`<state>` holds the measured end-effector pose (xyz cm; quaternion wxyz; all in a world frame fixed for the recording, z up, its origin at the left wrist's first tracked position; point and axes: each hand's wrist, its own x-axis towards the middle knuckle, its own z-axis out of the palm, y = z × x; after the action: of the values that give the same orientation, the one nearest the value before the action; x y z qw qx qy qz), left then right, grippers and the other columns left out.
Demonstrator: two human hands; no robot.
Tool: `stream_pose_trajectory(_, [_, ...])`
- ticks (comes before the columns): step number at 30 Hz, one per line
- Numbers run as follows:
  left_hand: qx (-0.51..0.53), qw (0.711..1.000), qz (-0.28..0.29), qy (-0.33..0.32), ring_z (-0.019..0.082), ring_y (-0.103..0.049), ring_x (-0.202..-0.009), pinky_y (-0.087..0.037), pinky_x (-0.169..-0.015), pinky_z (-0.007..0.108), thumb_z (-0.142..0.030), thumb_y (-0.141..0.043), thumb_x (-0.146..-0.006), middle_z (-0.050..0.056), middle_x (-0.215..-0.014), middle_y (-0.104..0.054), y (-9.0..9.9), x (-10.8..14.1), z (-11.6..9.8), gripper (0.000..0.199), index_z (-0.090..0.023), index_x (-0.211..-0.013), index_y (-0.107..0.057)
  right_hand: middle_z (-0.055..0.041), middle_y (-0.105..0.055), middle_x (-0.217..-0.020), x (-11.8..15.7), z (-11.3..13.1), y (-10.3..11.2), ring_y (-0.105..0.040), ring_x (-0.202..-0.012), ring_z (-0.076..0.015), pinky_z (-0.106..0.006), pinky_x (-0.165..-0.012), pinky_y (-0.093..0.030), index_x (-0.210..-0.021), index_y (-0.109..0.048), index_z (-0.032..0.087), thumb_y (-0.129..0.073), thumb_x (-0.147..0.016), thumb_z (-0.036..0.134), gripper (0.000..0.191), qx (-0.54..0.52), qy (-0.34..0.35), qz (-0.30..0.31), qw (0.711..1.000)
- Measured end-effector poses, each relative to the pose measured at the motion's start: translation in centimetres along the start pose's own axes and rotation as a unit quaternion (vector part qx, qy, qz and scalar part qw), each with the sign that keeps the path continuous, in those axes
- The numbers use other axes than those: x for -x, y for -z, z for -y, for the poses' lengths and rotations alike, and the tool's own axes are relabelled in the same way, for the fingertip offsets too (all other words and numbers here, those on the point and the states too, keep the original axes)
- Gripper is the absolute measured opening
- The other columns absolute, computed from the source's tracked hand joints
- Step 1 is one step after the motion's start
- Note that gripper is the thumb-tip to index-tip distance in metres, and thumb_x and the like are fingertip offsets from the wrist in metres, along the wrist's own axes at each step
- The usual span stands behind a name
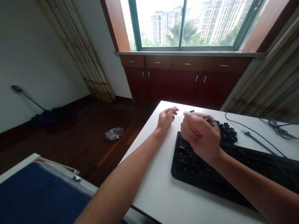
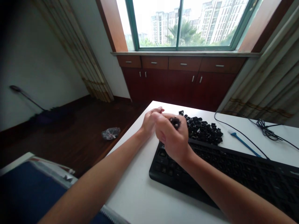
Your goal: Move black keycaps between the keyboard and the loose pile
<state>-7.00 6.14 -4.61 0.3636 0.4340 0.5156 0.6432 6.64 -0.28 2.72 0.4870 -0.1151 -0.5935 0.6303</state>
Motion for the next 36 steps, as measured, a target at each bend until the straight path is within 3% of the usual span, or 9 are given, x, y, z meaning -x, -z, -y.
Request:
stream_pose_trajectory(14, [0.021, 1.000, -0.011, -0.004, 0.011, -0.051, -0.064, -0.043, -0.060, 0.025, -0.053, -0.064, -0.085, 0.003, -0.079, -0.063, -0.4, 0.7, -0.5, 0.040, -0.014, -0.087, -0.072, 0.0086, -0.032, -0.040, 0.1, -1.3, 1.5, -0.025, -0.036, -0.0045, -0.023, -0.036, -0.018, -0.047, -0.037, 0.022, -0.067, -0.086, 0.038, 0.052, 0.023, -0.062, 0.041, 0.997])
stream_pose_trajectory(18, [-0.009, 1.000, -0.001, -0.014, 0.013, -0.056, -0.067, -0.046, -0.063, 0.026, -0.055, -0.060, -0.087, 0.004, -0.079, -0.065, -0.3, 0.6, -0.4, 0.044, -0.013, -0.092, -0.071, 0.0086, -0.032, -0.042, -0.4, 0.3, 1.2, -0.026, -0.037, -0.0052, -0.023, -0.037, -0.021, -0.048, -0.037, 0.021, -0.063, -0.089, 0.038, 0.051, 0.026, -0.046, 0.038, 0.998])
stream_pose_trajectory(21, [-0.046, 0.998, 0.005, -0.035, 0.014, -0.059, -0.068, -0.047, -0.065, 0.026, -0.055, -0.056, -0.090, 0.005, -0.081, -0.068, -0.4, 0.5, -0.3, 0.044, -0.013, -0.093, -0.071, 0.0071, -0.035, -0.045, -0.8, 2.3, 2.6, -0.031, -0.041, -0.0068, -0.024, -0.041, -0.024, -0.051, -0.040, 0.021, -0.061, -0.091, 0.044, 0.051, 0.130, -0.025, 0.055, 0.990])
stream_pose_trajectory(23, [-0.080, 0.995, 0.010, -0.057, 0.015, -0.060, -0.072, -0.048, -0.068, 0.027, -0.052, -0.056, -0.091, 0.006, -0.083, -0.070, -0.4, 0.6, -0.4, 0.042, -0.014, -0.091, -0.072, 0.0057, -0.040, -0.049, -1.2, 3.3, 4.7, -0.035, -0.045, -0.0083, -0.025, -0.045, -0.027, -0.055, -0.045, 0.020, -0.059, -0.092, 0.049, 0.049, 0.276, -0.011, 0.041, 0.960])
stream_pose_trajectory(26, [-0.144, 0.985, 0.017, -0.095, 0.016, -0.061, -0.076, -0.047, -0.072, 0.027, -0.048, -0.062, -0.089, 0.007, -0.089, -0.072, -0.4, 0.9, -0.6, 0.035, -0.015, -0.090, -0.074, 0.0021, -0.053, -0.056, -1.8, 4.2, 9.3, -0.045, -0.052, -0.0119, -0.027, -0.052, -0.031, -0.065, -0.059, 0.020, -0.058, -0.091, 0.055, 0.044, 0.544, -0.006, 0.000, 0.839])
stream_pose_trajectory(28, [-0.185, 0.976, 0.023, -0.115, 0.016, -0.061, -0.077, -0.047, -0.071, 0.028, -0.045, -0.066, -0.088, 0.008, -0.097, -0.073, -0.4, 1.1, -0.7, 0.031, -0.016, -0.094, -0.075, -0.0006, -0.062, -0.062, -2.1, 4.5, 12.7, -0.053, -0.057, -0.0153, -0.029, -0.056, -0.035, -0.075, -0.068, 0.022, -0.055, -0.092, 0.057, 0.041, 0.647, -0.040, 0.000, 0.762])
stream_pose_trajectory(30, [-0.217, 0.967, 0.041, -0.128, 0.016, -0.061, -0.079, -0.046, -0.069, 0.027, -0.043, -0.067, -0.088, 0.008, -0.104, -0.072, -0.5, 1.3, -0.8, 0.029, -0.018, -0.099, -0.075, -0.0035, -0.069, -0.071, -2.2, 4.5, 15.6, -0.060, -0.063, -0.0189, -0.030, -0.059, -0.038, -0.083, -0.072, 0.022, -0.052, -0.093, 0.056, 0.040, 0.696, -0.082, 0.026, 0.713])
stream_pose_trajectory(32, [-0.239, 0.959, 0.076, -0.134, 0.016, -0.062, -0.082, -0.047, -0.069, 0.027, -0.043, -0.066, -0.089, 0.008, -0.106, -0.071, -0.6, 1.5, -1.0, 0.028, -0.020, -0.101, -0.075, -0.0052, -0.072, -0.075, -2.0, 4.4, 17.6, -0.063, -0.067, -0.0207, -0.030, -0.061, -0.040, -0.086, -0.073, 0.022, -0.052, -0.092, 0.054, 0.038, 0.707, -0.121, 0.071, 0.694])
stream_pose_trajectory(36, [-0.267, 0.942, 0.165, -0.121, 0.016, -0.063, -0.083, -0.049, -0.072, 0.027, -0.049, -0.069, -0.086, 0.006, -0.106, -0.072, -0.8, 1.7, -1.2, 0.032, -0.022, -0.101, -0.076, -0.0027, -0.076, -0.083, -1.5, 4.0, 18.8, -0.068, -0.072, -0.0200, -0.028, -0.062, -0.044, -0.093, -0.076, 0.026, -0.062, -0.087, 0.052, 0.030, 0.683, -0.154, 0.135, 0.701])
